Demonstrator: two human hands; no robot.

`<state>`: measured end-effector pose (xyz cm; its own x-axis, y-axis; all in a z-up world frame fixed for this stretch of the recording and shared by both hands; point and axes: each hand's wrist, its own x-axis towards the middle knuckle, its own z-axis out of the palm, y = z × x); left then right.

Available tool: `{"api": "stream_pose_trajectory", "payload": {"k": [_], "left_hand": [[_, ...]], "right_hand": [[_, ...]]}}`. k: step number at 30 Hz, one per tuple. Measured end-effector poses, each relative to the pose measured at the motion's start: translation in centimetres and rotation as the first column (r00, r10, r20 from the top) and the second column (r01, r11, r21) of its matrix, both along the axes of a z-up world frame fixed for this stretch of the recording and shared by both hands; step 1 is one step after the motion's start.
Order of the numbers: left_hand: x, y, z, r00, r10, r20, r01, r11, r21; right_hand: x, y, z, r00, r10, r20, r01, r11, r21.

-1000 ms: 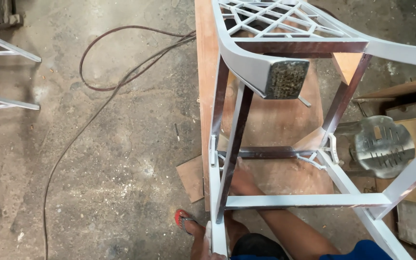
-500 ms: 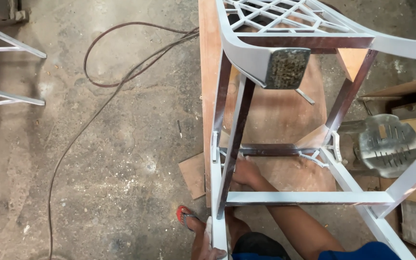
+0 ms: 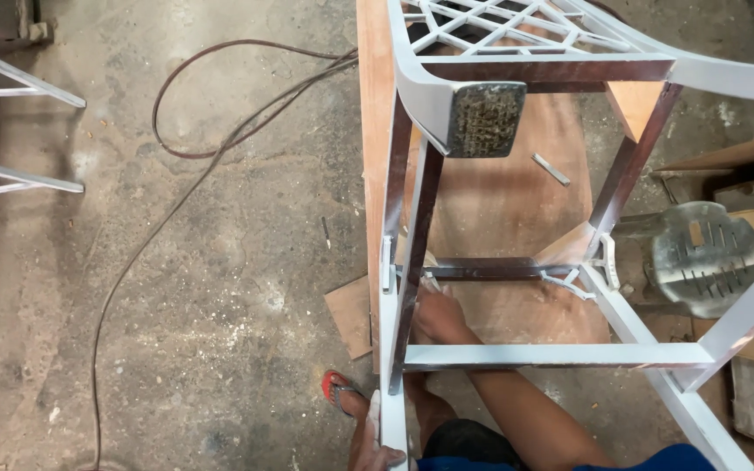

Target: The person sits on the floor and sands the joints and edges of a metal chair frame using a sanding block. They rotate the frame to access different corners and legs, smoothing the welds and surfaces.

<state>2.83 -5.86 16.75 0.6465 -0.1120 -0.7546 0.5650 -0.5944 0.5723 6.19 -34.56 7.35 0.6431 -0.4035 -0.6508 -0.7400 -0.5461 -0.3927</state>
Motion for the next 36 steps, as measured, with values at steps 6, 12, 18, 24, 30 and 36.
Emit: {"api": "stream_pose_trajectory", "payload": {"k": [6,12,18,24,30,36], "left_hand": [[-2.4,4.5,-7.4,0.948,-0.223,0.228,0.246,0.966,-0.077],[1.0,-0.5,1.0,0.986,-0.162,-0.029,0.16,0.985,-0.056],[-1.5,0.8,-4.7,0.977,0.213,0.0,-0.207,0.951,-0.231],[-3.3,-4.5,-7.2,0.659,0.463,0.593,-0.45,0.874,-0.182],[2.8,-2.3,3.3,0.978,-0.059,-0.199,0.072,0.996,0.061],[2.1,-0.4,-0.8,0.981,-0.16,-0.112,0.167,0.984,0.054]], "right_hand": [[1.0,-0.5,0.2,0.999,-0.037,0.024,0.037,0.999,0.016],[1.2,-0.6,-0.5,0.993,-0.112,0.044,0.107,0.989,0.099],[1.4,-1.9,-1.1,0.998,0.037,0.042,-0.037,0.999,0.008],[-1.7,-4.1,-2.9,0.988,-0.154,0.015,0.154,0.988,-0.026],[2.1,-2.7,1.5,0.984,-0.178,-0.004,0.177,0.977,0.115],[2.9,-2.3,2.6,0.973,-0.179,-0.145,0.194,0.976,0.096]]}}
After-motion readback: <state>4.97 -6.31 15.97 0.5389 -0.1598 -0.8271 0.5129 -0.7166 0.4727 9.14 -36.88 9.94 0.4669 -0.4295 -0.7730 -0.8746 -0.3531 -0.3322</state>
